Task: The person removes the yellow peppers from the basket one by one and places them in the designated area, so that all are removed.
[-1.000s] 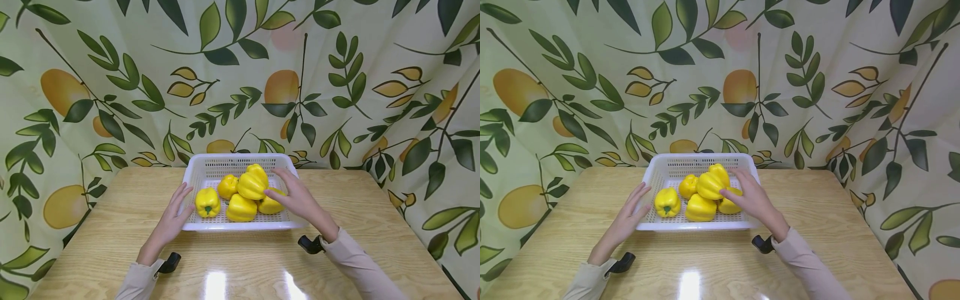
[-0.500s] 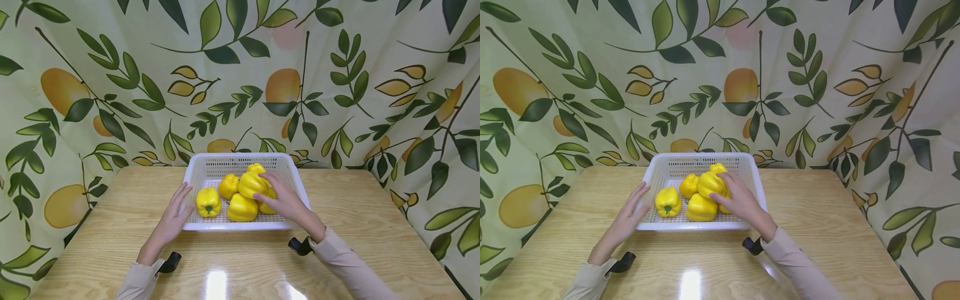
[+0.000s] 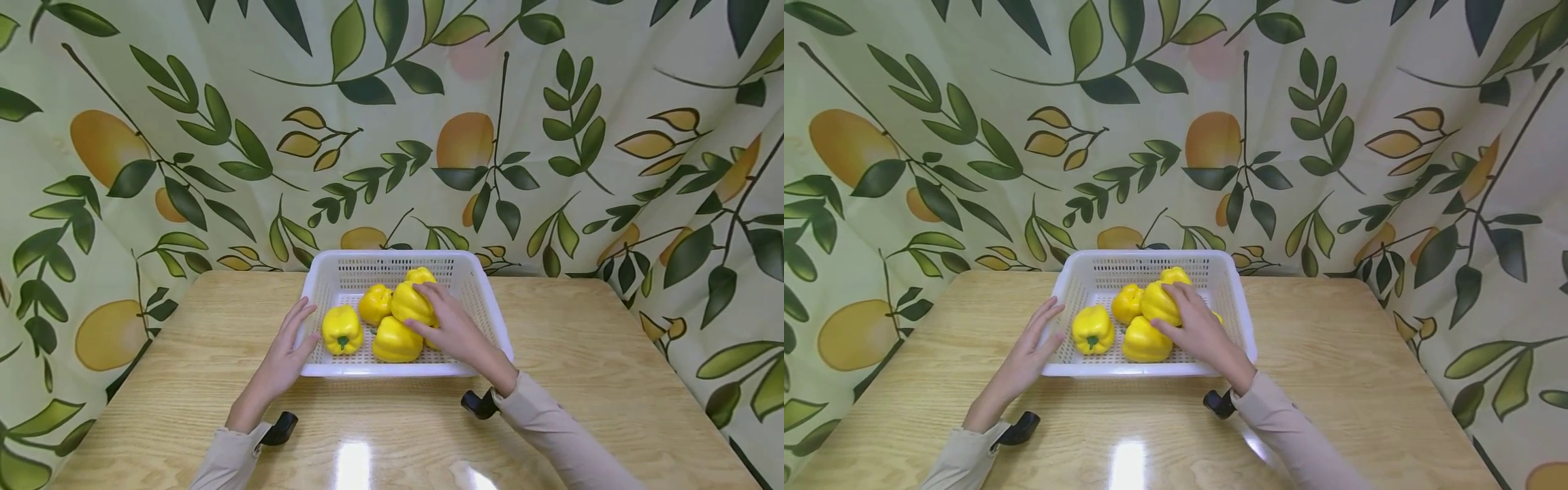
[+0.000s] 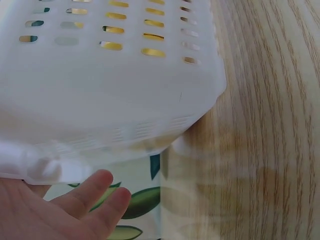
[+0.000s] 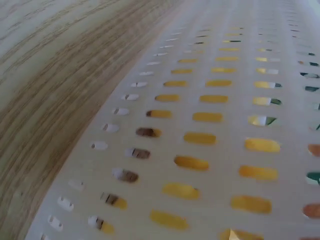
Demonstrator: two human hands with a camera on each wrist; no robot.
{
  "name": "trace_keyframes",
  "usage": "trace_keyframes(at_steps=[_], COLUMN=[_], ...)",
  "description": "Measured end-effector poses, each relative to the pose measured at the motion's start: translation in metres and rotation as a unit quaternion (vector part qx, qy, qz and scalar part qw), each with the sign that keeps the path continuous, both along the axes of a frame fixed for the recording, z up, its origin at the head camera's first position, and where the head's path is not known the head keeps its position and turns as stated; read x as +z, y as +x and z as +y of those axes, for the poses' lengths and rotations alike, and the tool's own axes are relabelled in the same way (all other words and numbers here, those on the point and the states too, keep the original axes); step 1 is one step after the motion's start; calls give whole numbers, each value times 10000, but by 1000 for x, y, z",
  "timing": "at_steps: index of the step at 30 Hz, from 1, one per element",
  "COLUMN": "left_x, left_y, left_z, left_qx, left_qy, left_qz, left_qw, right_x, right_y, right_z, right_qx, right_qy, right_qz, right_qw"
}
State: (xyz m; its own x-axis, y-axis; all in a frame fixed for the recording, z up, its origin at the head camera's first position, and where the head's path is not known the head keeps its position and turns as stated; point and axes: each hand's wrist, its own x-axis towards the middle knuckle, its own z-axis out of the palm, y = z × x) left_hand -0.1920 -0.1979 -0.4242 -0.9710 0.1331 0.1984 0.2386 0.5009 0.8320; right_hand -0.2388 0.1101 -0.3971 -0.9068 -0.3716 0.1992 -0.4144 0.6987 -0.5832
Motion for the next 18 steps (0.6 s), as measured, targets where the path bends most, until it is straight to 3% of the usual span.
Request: trace_keyframes(at_steps=[10, 18], left_x=[-1, -1], left_y=[-1, -1], left_z=[-1, 0], left_qx=[14, 4], left_qy=[67, 90], left_qz=[4, 31], left_qw=[10000, 10000], right_x=[-6, -9], right_y=[-5, -9], right_z=[-4, -4], right_qx=[179, 256], right_qy=[47, -352], right_qz=[-86, -16], right_qw=[9998, 9991])
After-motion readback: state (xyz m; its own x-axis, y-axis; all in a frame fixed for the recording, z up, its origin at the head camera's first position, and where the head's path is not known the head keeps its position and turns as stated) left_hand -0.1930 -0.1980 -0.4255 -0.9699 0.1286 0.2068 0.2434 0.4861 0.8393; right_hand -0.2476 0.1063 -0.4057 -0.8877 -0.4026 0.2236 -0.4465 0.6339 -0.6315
